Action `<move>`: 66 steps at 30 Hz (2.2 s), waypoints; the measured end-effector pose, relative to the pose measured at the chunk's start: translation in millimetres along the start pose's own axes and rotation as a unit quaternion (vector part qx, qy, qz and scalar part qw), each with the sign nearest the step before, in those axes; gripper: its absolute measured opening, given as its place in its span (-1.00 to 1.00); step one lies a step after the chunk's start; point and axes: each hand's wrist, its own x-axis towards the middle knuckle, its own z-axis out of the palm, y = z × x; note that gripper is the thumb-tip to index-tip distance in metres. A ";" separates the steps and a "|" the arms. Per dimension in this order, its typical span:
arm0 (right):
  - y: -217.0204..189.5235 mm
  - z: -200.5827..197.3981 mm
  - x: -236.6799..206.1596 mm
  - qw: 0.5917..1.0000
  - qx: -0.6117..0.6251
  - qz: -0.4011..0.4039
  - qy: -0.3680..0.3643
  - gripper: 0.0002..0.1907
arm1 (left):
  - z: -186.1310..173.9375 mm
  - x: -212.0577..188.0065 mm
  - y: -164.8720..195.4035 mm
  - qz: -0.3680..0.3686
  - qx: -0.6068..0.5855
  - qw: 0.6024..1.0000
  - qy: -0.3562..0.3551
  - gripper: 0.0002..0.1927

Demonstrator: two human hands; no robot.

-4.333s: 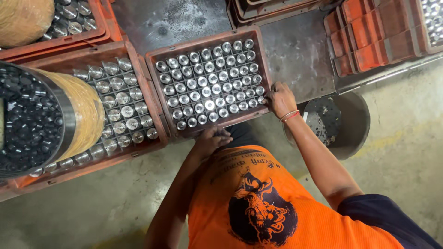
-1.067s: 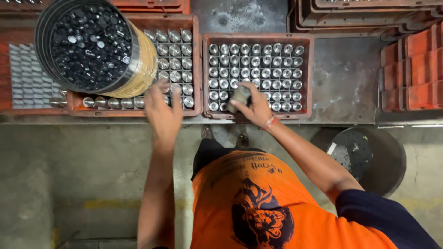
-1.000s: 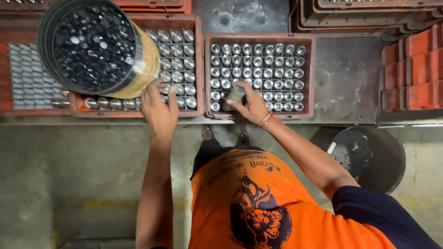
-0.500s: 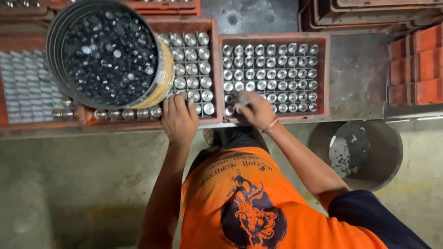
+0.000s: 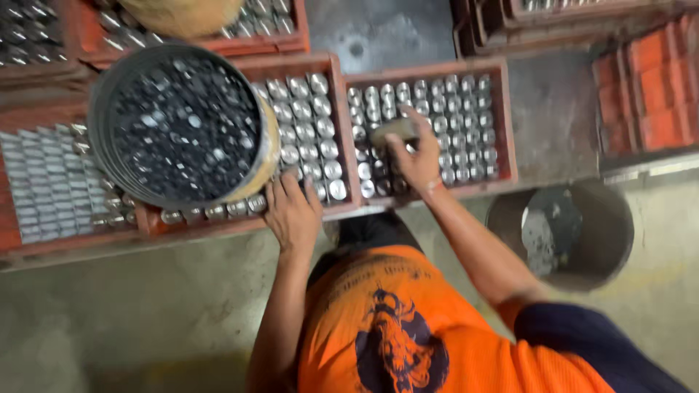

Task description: The person arranges small cylindrical metal parts into a brown plastic crate, placing them upright in rows. They then use a cylindrical tool to press and align the parts within the crate.

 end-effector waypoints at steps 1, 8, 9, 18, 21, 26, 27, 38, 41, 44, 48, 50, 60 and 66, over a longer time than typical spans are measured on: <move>-1.0 1.6 5.2 0.998 0.053 0.005 0.028 -0.47 | -0.2 1.6 -0.9 0.005 0.004 1.000 0.017 -0.73; -0.2 24.2 25.3 0.966 -0.110 0.013 -0.234 -0.40 | -1.1 1.5 -4.4 -0.010 -0.010 1.000 -0.005 -0.71; 0.8 22.6 33.2 0.957 -0.109 0.063 -0.262 -0.37 | -0.7 1.4 -4.9 -0.003 -0.009 1.000 0.012 -0.72; 2.7 33.0 42.3 0.996 -0.017 -0.034 -0.079 -0.42 | -2.3 3.4 -4.2 -0.022 -0.007 1.000 -0.008 -0.73; 14.3 40.0 45.0 0.983 -0.078 -0.025 -0.164 -0.43 | -4.1 2.2 -4.3 -0.017 -0.011 1.000 -0.014 -0.72; 17.7 20.5 72.1 0.993 -0.045 -0.057 -0.093 -0.43 | -1.4 2.6 -6.4 -0.013 0.005 1.000 -0.009 -0.71; 15.8 17.2 76.8 0.997 -0.024 -0.064 -0.042 -0.43 | -0.1 3.6 -6.0 -0.017 0.008 1.000 -0.006 -0.71; 14.4 52.1 105.7 0.984 -0.083 -0.007 -0.155 -0.48 | 0.0 8.3 2.3 -0.001 0.017 1.000 -0.003 -0.73; 8.4 34.7 115.8 0.996 -0.060 -0.037 -0.062 -0.49 | -0.2 7.7 2.4 -0.003 0.018 1.000 -0.020 -0.74; 10.4 30.6 120.0 0.987 -0.017 -0.144 0.062 -0.48 | 1.9 9.4 1.8 -0.010 0.029 0.999 -0.023 -0.74; 27.2 60.6 121.1 0.990 -0.065 -0.119 -0.042 -0.47 | 3.4 10.7 1.1 -0.014 0.046 0.998 -0.034 -0.72; 35.5 65.0 124.5 0.984 -0.102 -0.076 -0.126 -0.47 | 2.5 9.0 2.2 0.000 0.036 0.999 -0.026 -0.72; 30.7 25.7 116.4 0.987 -0.091 -0.124 0.044 -0.65 | 5.4 9.6 -1.6 -0.009 0.037 0.999 -0.018 -0.71; 38.5 24.6 131.8 0.974 -0.169 -0.088 -0.120 -0.54 | 6.0 7.7 1.3 0.004 0.042 0.999 -0.009 -0.72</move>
